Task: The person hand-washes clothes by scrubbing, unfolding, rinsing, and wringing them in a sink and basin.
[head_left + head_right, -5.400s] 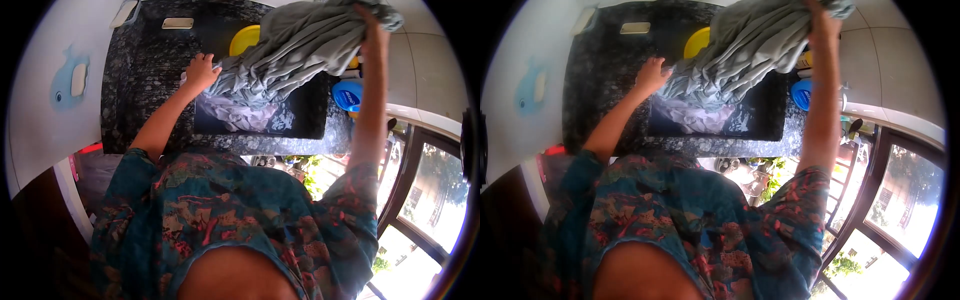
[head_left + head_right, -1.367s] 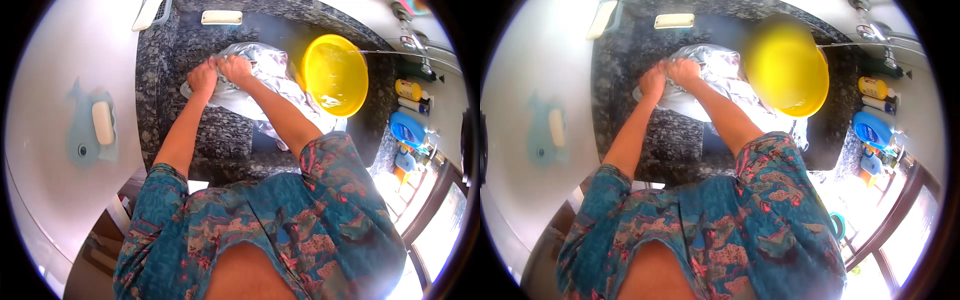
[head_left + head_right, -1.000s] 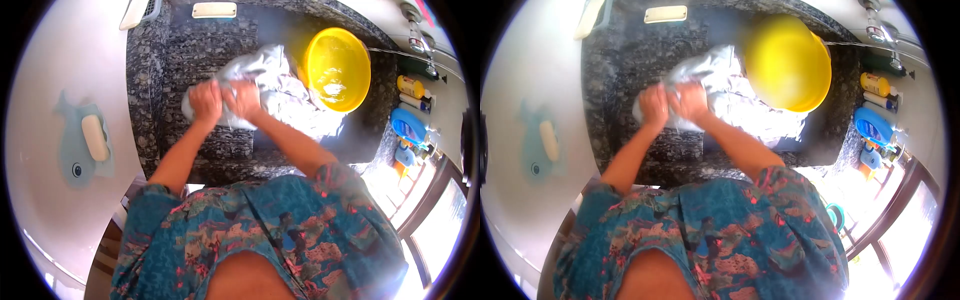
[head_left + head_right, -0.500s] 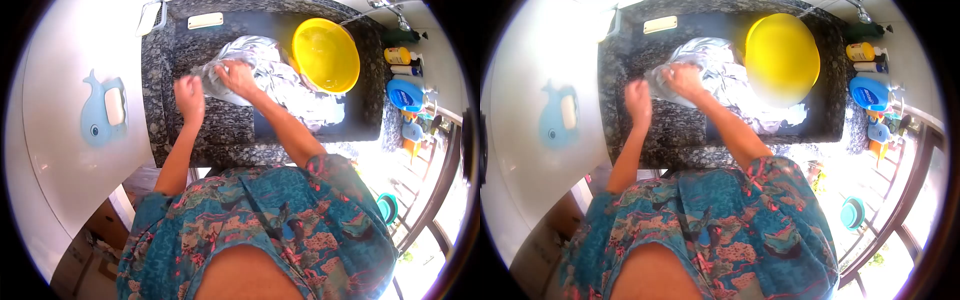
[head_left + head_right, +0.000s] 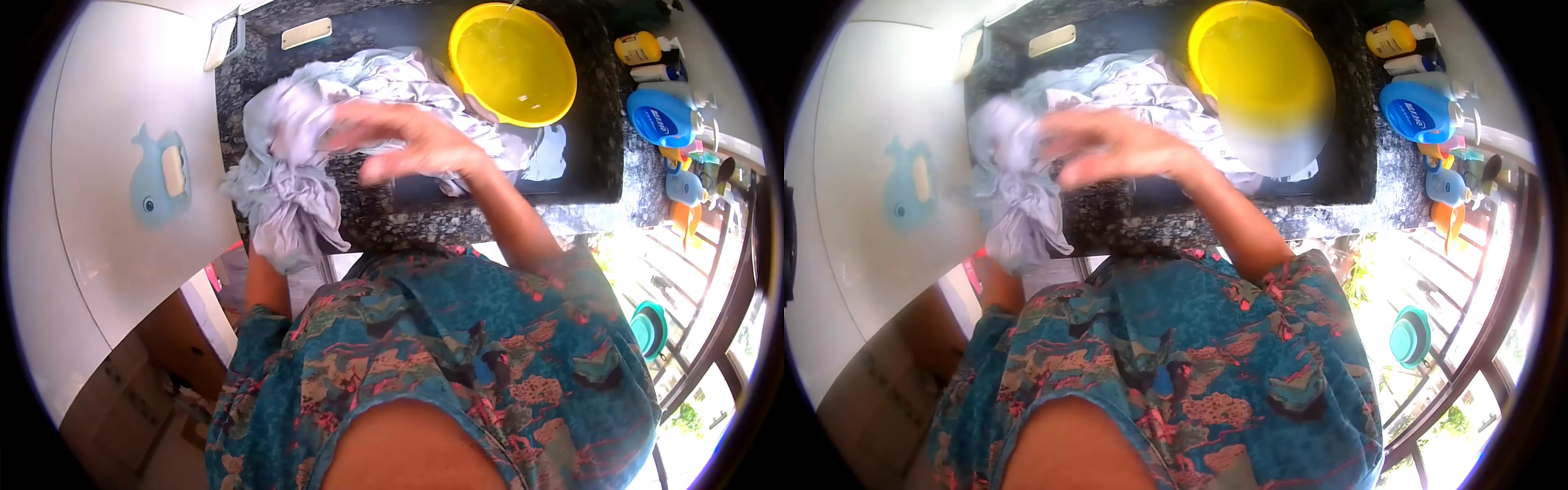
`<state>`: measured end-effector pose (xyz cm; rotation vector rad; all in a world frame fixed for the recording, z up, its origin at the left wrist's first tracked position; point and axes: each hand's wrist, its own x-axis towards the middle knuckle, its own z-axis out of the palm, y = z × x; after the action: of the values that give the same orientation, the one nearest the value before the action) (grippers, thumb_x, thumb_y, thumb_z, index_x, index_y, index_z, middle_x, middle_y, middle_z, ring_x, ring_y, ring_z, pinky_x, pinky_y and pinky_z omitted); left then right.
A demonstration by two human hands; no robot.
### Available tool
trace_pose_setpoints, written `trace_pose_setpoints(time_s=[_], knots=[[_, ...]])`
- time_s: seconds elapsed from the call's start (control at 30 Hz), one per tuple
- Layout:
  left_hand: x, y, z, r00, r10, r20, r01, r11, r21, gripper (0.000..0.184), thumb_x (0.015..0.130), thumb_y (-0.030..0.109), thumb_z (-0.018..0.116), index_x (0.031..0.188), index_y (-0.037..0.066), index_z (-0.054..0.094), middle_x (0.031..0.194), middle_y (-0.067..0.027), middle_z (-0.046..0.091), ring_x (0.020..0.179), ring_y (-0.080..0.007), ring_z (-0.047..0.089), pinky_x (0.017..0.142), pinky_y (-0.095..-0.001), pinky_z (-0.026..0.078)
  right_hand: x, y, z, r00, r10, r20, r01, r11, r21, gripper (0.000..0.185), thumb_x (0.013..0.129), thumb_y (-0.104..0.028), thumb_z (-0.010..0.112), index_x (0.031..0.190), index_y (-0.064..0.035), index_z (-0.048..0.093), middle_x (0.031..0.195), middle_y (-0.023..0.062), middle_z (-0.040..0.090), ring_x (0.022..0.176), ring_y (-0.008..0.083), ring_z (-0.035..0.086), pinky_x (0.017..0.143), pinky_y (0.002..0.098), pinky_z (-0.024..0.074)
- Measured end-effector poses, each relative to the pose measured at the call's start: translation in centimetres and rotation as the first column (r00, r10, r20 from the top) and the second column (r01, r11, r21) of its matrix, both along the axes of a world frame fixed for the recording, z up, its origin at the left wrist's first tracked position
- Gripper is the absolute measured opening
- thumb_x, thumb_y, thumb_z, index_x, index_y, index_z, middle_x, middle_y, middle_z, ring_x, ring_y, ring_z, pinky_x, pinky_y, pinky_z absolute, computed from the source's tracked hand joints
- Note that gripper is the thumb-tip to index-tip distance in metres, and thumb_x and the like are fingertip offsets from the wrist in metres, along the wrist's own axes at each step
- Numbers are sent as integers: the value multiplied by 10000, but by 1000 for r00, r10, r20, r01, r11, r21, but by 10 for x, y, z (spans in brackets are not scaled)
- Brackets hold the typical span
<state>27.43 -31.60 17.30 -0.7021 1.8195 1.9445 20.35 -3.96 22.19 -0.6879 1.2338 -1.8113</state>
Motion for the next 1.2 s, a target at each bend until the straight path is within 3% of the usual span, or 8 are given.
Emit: trace_pose_setpoints(time_s=[0.17, 0.37, 0.6, 0.77, 0.87, 0.97, 1.1, 1.2], knots=[[-66, -14, 45, 934, -349, -78, 295, 877, -380, 518, 800, 429, 654, 1098, 13, 577, 975, -133, 615, 869, -253, 619, 774, -363, 493, 0, 61, -100, 532, -173, -829, 668, 687, 285, 1179, 602, -519, 804, 1474, -87, 138, 1490, 225, 206, 1373, 369, 226, 1123, 507, 177], [-89, -11, 104, 742, -670, -5, 571, 636, -520, 557, 758, 433, 698, 1086, -5, 590, 1003, -143, 626, 904, -252, 622, 805, -344, 485, -27, 40, -153, 330, -319, -888, 905, 375, 202, 1221, 607, -520, 769, 1484, -83, 41, 1491, 247, 176, 1373, 452, 167, 1071, 636, 108], [-67, 0, 180, 400, -890, -218, 750, 455, -480, 605, 710, 438, 749, 1071, -26, 606, 1036, -154, 639, 945, -251, 624, 841, -322, 475, -123, -3, -126, 867, -420, -267, 433, 901, -9, 784, 714, -300, 738, 1380, -50, 410, 1274, 140, 548, 1172, 210, 509, 1006, 315, 372], [-63, 47, 90, 308, -849, 429, 779, -33, -626, 602, 694, 470, 737, 958, -60, 632, 916, -212, 631, 800, -359, 613, 780, -398, 488, -156, -27, -150, 506, -539, -674, 861, 272, 429, 403, 793, -258, 640, 1141, -65, 578, 982, 173, 670, 921, 286, 644, 816, 355, 486], [2, 50, -75, 596, -800, 69, 269, 117, -956, 561, 694, 453, 719, 967, -31, 643, 993, -224, 620, 915, -339, 594, 907, -451, 403, -126, -58, -68, 321, -554, -768, 939, 80, 334, 308, 768, -118, 593, 1076, -141, 588, 931, 164, 675, 864, 376, 641, 764, 419, 500], [13, 86, -72, 565, -807, -173, -74, 158, -985, 538, 692, 479, 696, 917, -8, 664, 922, -213, 637, 860, -346, 608, 896, -475, 388, -89, -121, -71, 154, -584, -797, 972, 236, 15, 403, 683, 60, 524, 1031, -140, 555, 899, 155, 663, 826, 358, 642, 739, 430, 496], [-4, 59, -51, 450, -831, 328, 793, 203, -574, 570, 703, 569, 659, 883, 29, 678, 949, -207, 642, 885, -349, 613, 857, -485, 413, -56, -192, -194, 280, 49, -959, 878, 392, 276, 342, 755, -99, 547, 1085, -189, 543, 940, 90, 568, 905, 286, 552, 764, 434, 411], [-3, 3, -9, 541, -840, -38, 436, 320, -841, 574, 757, 560, 624, 898, 7, 687, 829, -197, 673, 755, -361, 641, 751, -403, 487, -69, -206, -216, 378, 182, -908, 848, 327, 418, 279, 827, -157, 505, 1100, -200, 544, 970, 106, 575, 967, 286, 537, 802, 441, 390]])
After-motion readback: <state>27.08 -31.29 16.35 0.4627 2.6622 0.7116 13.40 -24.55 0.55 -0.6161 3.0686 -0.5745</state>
